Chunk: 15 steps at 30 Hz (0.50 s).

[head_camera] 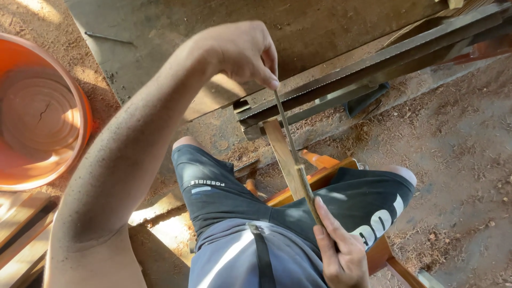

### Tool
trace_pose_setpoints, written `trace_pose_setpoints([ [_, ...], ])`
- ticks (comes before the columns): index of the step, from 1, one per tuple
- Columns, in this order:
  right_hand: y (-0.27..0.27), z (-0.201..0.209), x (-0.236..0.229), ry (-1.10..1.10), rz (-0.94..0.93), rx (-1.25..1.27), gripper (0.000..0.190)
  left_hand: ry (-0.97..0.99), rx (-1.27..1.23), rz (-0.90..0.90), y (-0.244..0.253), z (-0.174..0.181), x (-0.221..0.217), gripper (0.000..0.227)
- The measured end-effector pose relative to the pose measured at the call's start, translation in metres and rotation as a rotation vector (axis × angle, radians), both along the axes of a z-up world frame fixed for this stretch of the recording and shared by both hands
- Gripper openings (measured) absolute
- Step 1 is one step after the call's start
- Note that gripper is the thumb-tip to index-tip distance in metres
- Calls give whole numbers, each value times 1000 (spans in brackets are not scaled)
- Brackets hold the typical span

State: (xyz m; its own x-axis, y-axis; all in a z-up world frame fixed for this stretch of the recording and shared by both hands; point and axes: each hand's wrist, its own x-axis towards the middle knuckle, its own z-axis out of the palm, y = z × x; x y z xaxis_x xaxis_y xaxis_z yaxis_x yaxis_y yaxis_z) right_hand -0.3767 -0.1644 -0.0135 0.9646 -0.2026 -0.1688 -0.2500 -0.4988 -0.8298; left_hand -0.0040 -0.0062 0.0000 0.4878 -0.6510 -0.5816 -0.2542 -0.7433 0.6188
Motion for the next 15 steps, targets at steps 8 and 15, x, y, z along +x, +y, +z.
trace_pose_setpoints([
  [8,14,-4,60,-9,-13,50,47,-138,35,108,13,-14,40,30],
  [15,3,0,19,-5,-32,33,47,-145,-54,22,5,7,21,29],
])
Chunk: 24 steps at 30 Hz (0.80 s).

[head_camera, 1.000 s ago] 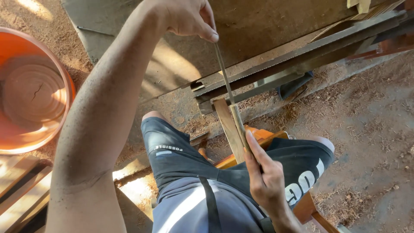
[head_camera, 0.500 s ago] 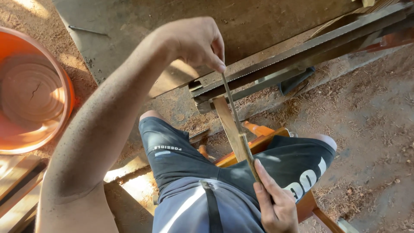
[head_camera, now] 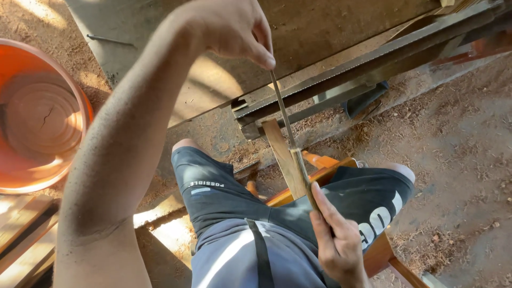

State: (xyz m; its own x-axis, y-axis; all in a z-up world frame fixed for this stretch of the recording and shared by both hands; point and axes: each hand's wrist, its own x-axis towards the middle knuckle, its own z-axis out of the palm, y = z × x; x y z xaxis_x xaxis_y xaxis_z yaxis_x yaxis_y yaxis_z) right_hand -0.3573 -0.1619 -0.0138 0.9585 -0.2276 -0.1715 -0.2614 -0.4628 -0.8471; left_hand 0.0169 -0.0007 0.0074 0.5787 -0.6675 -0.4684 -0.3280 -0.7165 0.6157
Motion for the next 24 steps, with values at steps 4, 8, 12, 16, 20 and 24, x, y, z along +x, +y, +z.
trace_pose_setpoints([
  [4,-7,-3,-31,139,-40,-17,50,78,42,-132,-8,-7,-17,24],
  [8,-6,10,-26,-127,143,-102,46,94,7,-159,-10,-15,-24,22],
  [12,-1,1,-13,5,56,-48,48,106,65,-70,-7,-8,-15,22],
  [16,5,-8,17,142,-30,10,50,-4,109,32,1,-10,4,30],
  [20,11,-4,37,-6,5,25,46,-47,79,-3,4,-26,22,33],
  [24,6,5,18,-64,48,-50,47,-34,32,-27,3,-5,11,33],
])
